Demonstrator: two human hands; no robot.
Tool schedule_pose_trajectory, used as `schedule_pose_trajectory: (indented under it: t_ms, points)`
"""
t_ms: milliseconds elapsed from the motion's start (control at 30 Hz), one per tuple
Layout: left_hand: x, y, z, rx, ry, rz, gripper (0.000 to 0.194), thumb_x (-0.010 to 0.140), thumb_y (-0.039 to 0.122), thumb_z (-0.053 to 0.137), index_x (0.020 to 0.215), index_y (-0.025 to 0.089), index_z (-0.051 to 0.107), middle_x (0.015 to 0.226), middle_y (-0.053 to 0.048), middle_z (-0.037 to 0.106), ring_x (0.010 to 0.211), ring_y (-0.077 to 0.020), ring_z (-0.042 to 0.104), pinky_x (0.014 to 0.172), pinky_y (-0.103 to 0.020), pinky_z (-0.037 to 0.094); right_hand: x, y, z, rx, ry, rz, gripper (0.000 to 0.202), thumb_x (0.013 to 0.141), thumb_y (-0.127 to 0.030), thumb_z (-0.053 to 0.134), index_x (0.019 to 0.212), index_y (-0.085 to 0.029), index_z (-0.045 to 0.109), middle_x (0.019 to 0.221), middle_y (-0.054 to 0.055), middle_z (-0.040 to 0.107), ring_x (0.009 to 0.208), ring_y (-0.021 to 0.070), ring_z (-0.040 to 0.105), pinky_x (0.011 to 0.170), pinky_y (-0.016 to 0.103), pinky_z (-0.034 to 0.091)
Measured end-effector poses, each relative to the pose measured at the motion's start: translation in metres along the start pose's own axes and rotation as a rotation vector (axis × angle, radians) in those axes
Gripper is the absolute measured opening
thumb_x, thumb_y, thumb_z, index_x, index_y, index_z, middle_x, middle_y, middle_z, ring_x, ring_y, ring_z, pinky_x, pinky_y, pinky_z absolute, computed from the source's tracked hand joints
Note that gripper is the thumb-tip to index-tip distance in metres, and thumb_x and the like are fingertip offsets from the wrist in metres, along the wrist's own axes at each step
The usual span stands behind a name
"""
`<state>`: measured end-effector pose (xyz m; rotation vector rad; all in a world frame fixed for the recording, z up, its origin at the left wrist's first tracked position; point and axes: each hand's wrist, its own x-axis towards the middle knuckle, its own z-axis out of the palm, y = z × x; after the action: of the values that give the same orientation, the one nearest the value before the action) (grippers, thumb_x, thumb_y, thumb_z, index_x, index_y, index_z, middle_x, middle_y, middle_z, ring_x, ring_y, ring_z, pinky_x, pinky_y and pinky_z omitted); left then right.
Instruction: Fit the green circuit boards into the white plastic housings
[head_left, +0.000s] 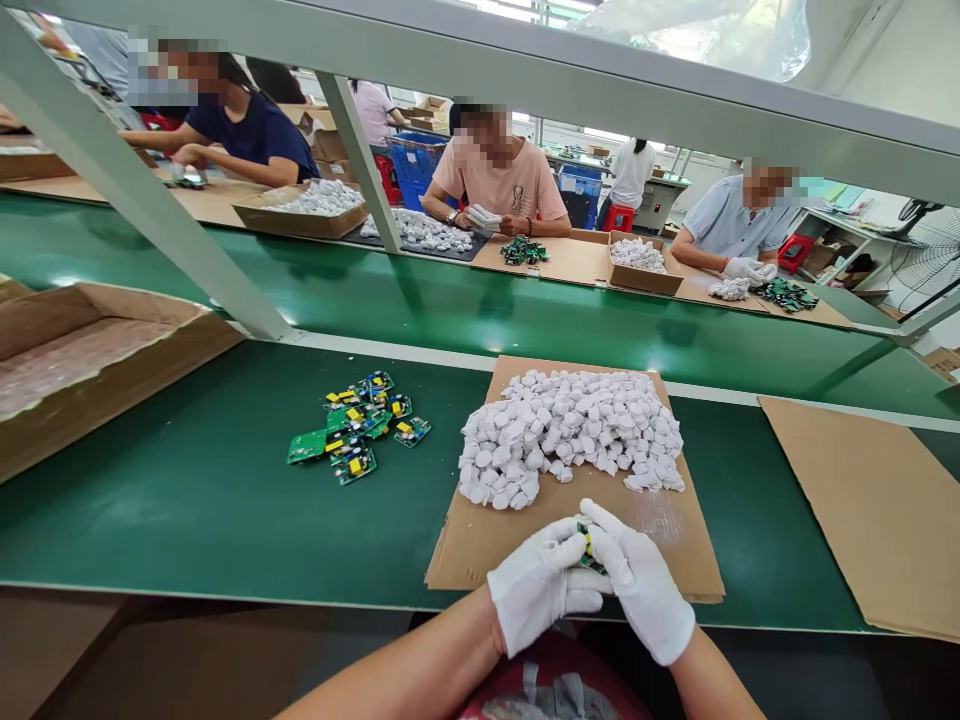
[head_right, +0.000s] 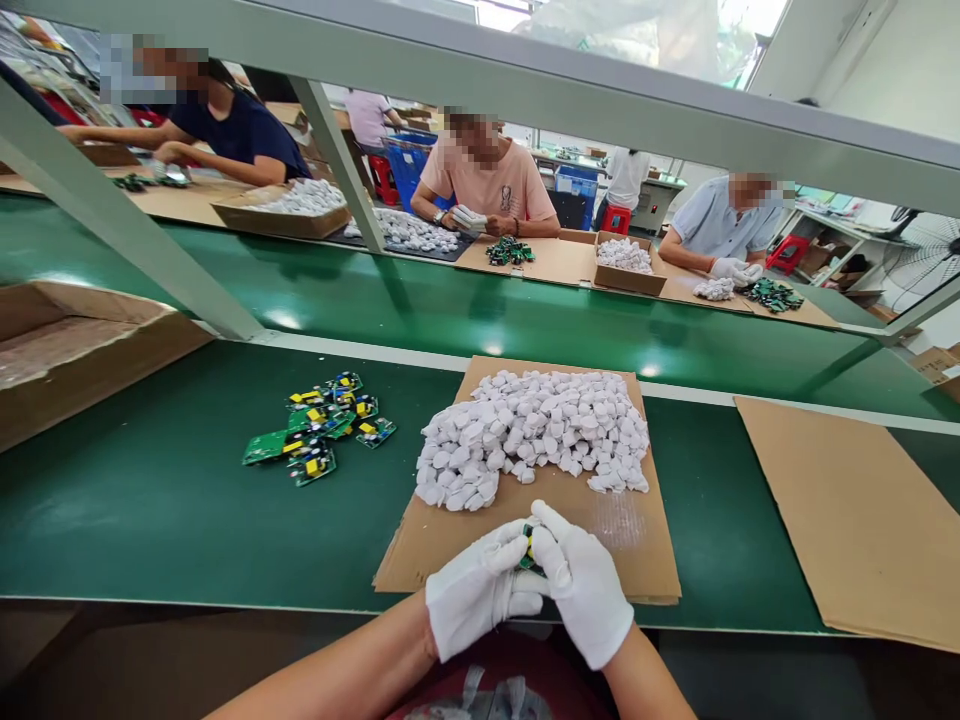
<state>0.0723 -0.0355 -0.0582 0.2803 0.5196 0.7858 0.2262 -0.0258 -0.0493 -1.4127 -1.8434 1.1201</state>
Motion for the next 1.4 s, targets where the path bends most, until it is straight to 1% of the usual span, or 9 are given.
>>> schedule_pose_trajectory:
  t_ms: [400, 500, 700, 900, 1033, 1133, 1233, 1333, 1400]
  points:
    - [0.006, 0.006, -0.009, 0.093, 0.006, -0.013, 0.036, 0.07, 0.028, 0.072, 0.101, 0.016, 0.061, 0.082, -0.006, 0.065, 0.072, -0.0177, 0.067, 0.058, -0.022, 0.05, -0.001, 0.002, 0.012, 0.241, 0.018, 0.06, 0.046, 0.09, -0.044, 0.042, 0.132, -0.025, 0.046, 0.123, 0.005, 0.061, 0.111, 0.0197, 0.057, 0.097, 0.035, 0.045]
    - [0.006, 0.014, -0.006, 0.136, -0.023, -0.035, 0.041, 0.07, 0.028, 0.072, 0.108, 0.016, 0.06, 0.087, -0.007, 0.063, 0.076, -0.0174, 0.066, 0.06, -0.022, 0.05, -0.003, 0.006, 0.01, 0.267, 0.103, -0.028, 0.052, 0.09, -0.043, 0.043, 0.138, -0.025, 0.035, 0.128, 0.007, 0.056, 0.113, 0.02, 0.056, 0.093, 0.036, 0.048]
    - [0.0, 0.02, 0.003, 0.142, -0.084, -0.02, 0.03, 0.072, 0.034, 0.069, 0.093, 0.013, 0.062, 0.079, -0.006, 0.062, 0.068, -0.0137, 0.062, 0.067, -0.026, 0.05, -0.003, 0.013, 0.007, -0.217, 0.321, -0.317, 0.029, 0.081, -0.029, 0.06, 0.11, -0.028, 0.063, 0.127, 0.008, 0.055, 0.111, 0.0253, 0.055, 0.092, 0.042, 0.047]
    - [-0.005, 0.023, 0.02, 0.362, -0.008, 0.027, 0.035, 0.067, 0.041, 0.071, 0.084, 0.013, 0.061, 0.071, -0.004, 0.062, 0.064, -0.0118, 0.058, 0.063, -0.022, 0.045, -0.002, 0.006, 0.013, -0.137, 0.342, -0.431, 0.031, 0.082, -0.018, 0.058, 0.111, -0.027, 0.057, 0.121, 0.009, 0.058, 0.108, 0.0221, 0.057, 0.087, 0.039, 0.051]
    - [0.001, 0.017, 0.017, 0.425, 0.03, 0.039, 0.034, 0.065, 0.043, 0.071, 0.072, 0.012, 0.06, 0.062, -0.003, 0.059, 0.056, -0.0099, 0.053, 0.056, -0.021, 0.042, -0.003, 0.008, 0.014, -0.185, 0.405, -0.512, 0.032, 0.079, -0.015, 0.062, 0.106, -0.03, 0.06, 0.112, 0.005, 0.064, 0.106, 0.0216, 0.058, 0.089, 0.041, 0.049]
    - [0.005, 0.013, 0.012, 0.412, 0.076, 0.08, 0.033, 0.065, 0.042, 0.072, 0.069, 0.013, 0.057, 0.06, 0.001, 0.053, 0.052, -0.0073, 0.049, 0.052, -0.019, 0.04, -0.006, 0.01, 0.011, -0.165, 0.25, -0.435, 0.026, 0.081, -0.026, 0.061, 0.106, -0.03, 0.064, 0.126, 0.006, 0.057, 0.11, 0.0233, 0.056, 0.093, 0.041, 0.047]
    - [0.006, 0.014, 0.012, 0.44, 0.089, 0.114, 0.032, 0.066, 0.04, 0.071, 0.067, 0.012, 0.056, 0.062, 0.001, 0.051, 0.051, -0.0056, 0.046, 0.049, -0.017, 0.04, -0.009, 0.01, 0.009, 0.068, 0.078, -0.298, 0.039, 0.087, -0.041, 0.049, 0.124, -0.029, 0.054, 0.141, 0.007, 0.042, 0.122, 0.0252, 0.048, 0.099, 0.04, 0.043]
    - [0.006, 0.016, 0.015, 0.534, 0.141, 0.13, 0.034, 0.068, 0.044, 0.069, 0.07, 0.012, 0.058, 0.064, -0.002, 0.057, 0.053, -0.0078, 0.05, 0.05, -0.019, 0.043, -0.009, 0.012, 0.015, 0.35, 0.104, -0.164, 0.054, 0.09, -0.047, 0.042, 0.139, -0.026, 0.033, 0.139, 0.008, 0.045, 0.123, 0.0234, 0.046, 0.1, 0.039, 0.042]
    - [0.006, 0.016, 0.015, 0.565, 0.171, 0.127, 0.035, 0.067, 0.045, 0.069, 0.071, 0.012, 0.058, 0.063, -0.003, 0.059, 0.053, -0.009, 0.053, 0.051, -0.02, 0.044, -0.006, 0.014, 0.019, 0.383, 0.082, -0.047, 0.054, 0.089, -0.048, 0.044, 0.137, -0.025, 0.038, 0.131, 0.008, 0.053, 0.118, 0.0227, 0.052, 0.098, 0.037, 0.044]
